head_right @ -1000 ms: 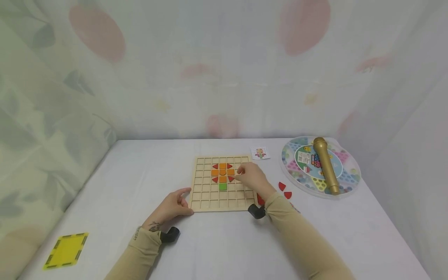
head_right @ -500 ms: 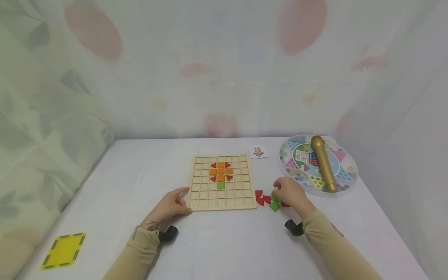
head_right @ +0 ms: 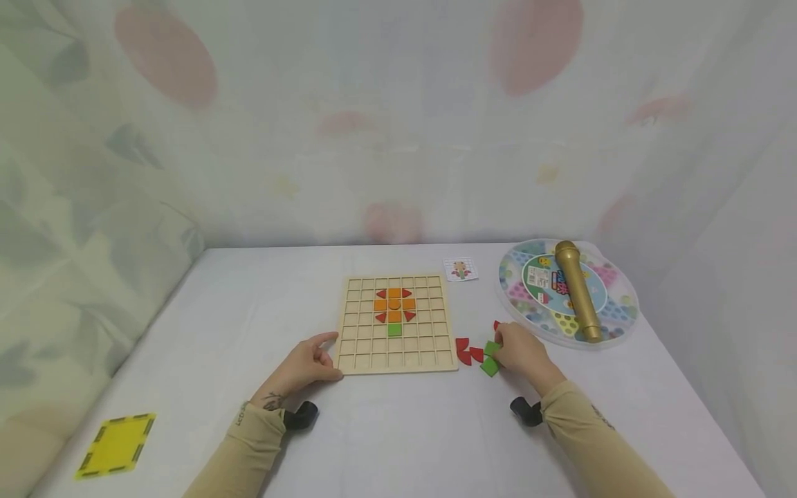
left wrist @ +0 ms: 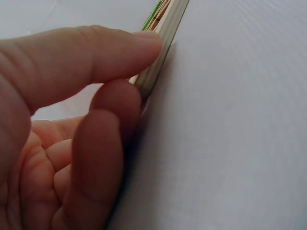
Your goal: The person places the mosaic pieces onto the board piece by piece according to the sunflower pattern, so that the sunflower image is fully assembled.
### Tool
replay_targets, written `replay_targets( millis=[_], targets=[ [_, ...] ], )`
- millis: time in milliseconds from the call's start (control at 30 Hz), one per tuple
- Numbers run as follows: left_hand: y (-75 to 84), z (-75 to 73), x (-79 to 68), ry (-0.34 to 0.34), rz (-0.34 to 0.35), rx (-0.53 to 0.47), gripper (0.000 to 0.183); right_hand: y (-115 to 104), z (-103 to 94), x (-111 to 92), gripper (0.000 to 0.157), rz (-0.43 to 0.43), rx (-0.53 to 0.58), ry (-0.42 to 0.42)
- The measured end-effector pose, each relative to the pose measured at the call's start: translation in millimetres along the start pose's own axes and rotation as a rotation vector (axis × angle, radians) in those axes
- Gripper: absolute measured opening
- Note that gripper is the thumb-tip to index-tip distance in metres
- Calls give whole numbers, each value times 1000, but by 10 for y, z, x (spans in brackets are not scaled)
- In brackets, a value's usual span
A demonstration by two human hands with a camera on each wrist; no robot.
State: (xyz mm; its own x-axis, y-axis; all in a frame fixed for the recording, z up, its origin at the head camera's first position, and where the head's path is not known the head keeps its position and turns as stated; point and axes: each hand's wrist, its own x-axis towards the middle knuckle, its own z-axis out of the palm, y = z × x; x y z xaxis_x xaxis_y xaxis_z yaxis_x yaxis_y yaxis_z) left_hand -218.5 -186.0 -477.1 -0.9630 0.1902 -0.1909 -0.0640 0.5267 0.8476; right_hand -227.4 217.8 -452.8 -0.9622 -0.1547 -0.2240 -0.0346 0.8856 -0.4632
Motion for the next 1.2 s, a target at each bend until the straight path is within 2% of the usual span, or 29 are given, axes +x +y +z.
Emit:
replay_targets(
  millis=[200,367,467,700,867,1033,1200],
  targets=[
    [22,-3,-11,-1,-12,0,87,-130,-134,-11,16,-27,54,15],
    [14,-11,-4,-2,-8,-2,87,-453,-248,45,13,-59,168,41],
    [15,-12,-11,-2,-9,-4,87,-659,-236,141,15,-80,255,31],
    [24,-3,-14,-10,-13,-10,87,-1065,37,347,16,-96,416,13],
    [23,0,-11,-17,-14,-18,87,-1217,308,472,10,-78,484,-10],
    [19,0,-8,-22,-12,-30,87,-1287,512,544,15,-39,505,-16],
    [10,1,-4,-22,-8,-28,87,-1328,584,558,15,-48,469,7]
  ],
)
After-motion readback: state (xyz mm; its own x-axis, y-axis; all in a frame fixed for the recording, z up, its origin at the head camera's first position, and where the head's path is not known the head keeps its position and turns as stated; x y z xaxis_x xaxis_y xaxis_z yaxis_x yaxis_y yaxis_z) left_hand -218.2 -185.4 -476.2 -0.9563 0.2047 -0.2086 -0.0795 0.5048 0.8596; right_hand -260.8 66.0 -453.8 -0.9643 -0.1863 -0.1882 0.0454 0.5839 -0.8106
